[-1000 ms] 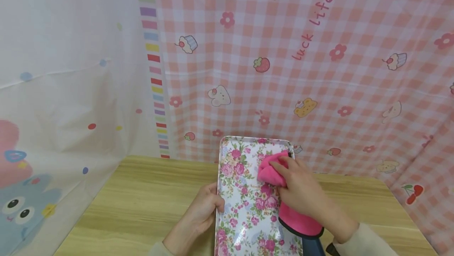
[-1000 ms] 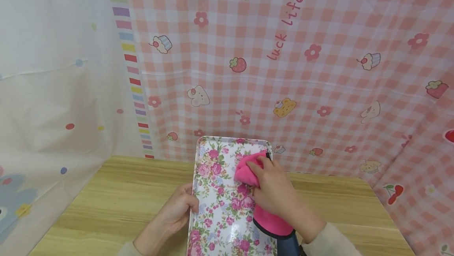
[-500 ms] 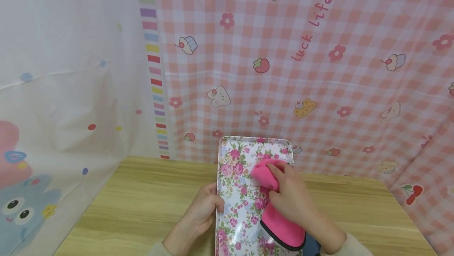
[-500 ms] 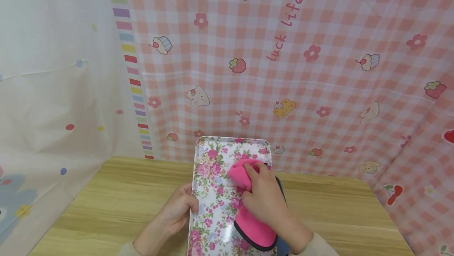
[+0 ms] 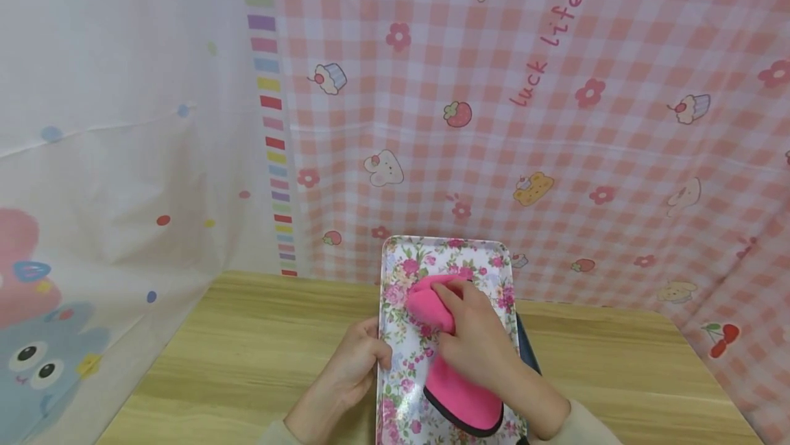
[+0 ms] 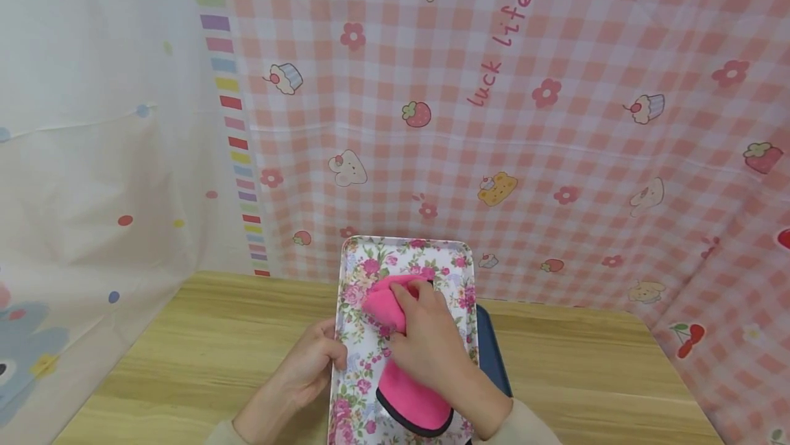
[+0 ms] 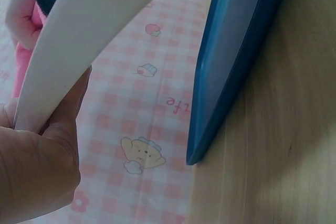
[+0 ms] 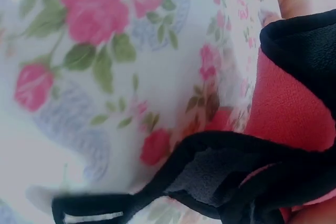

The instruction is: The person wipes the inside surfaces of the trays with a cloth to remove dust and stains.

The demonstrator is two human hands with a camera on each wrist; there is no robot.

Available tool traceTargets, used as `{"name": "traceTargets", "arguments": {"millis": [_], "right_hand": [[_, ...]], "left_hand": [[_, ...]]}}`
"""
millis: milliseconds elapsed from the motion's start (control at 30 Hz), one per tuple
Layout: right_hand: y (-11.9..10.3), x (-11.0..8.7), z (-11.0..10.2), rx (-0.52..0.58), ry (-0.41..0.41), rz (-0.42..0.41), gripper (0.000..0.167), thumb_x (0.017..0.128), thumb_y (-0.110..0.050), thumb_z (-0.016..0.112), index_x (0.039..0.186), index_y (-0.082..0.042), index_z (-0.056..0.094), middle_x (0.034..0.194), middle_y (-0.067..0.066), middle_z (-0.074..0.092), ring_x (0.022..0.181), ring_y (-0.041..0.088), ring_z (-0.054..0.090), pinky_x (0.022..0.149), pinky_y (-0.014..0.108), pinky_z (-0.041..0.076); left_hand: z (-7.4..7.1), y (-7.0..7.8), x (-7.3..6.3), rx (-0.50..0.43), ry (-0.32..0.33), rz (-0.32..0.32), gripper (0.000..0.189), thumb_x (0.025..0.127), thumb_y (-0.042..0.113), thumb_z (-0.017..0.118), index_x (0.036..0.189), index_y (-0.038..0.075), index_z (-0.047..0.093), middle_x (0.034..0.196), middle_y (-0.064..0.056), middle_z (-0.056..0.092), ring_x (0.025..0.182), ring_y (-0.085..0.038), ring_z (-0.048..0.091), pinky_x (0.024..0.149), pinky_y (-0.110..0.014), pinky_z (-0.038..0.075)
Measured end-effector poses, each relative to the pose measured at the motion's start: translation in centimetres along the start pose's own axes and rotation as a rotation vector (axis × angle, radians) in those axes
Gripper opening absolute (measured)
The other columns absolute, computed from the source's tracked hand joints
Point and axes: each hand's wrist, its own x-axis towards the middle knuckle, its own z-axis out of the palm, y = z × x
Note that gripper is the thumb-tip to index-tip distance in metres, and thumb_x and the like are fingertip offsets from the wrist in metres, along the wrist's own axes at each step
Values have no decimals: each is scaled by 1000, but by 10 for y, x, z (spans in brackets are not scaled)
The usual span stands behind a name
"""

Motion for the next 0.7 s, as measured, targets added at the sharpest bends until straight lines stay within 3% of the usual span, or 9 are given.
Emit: {"name": "traceTargets", "arguments": {"millis": [300,500,700], "right_hand": [[-7,7,12,-58,-28,-139,68,76,1,71,144,-5,63,143,18,54,121,33,52,91,50,53],[-8,12,14,-84,-42,-182,65,77,3,66,141,-9,66,143,17,55,120,33,52,96,51,51],[-8,14,14,-136,-47,-256,67,72,5,63,137,-12,71,142,14,58,113,31,53,95,47,50]], "left_hand": [[0,0,1,7,-15,5,74,56,-13,48,129,-16,55,111,-13,71,100,-23,69,84,-31,58],[0,-1,1,6,-14,9,74,55,-14,48,129,-15,57,111,-13,71,100,-23,68,85,-32,58],[0,-1,1,2,-14,9,81,55,-15,48,135,-15,54,115,-14,71,102,-23,68,86,-31,58]]}}
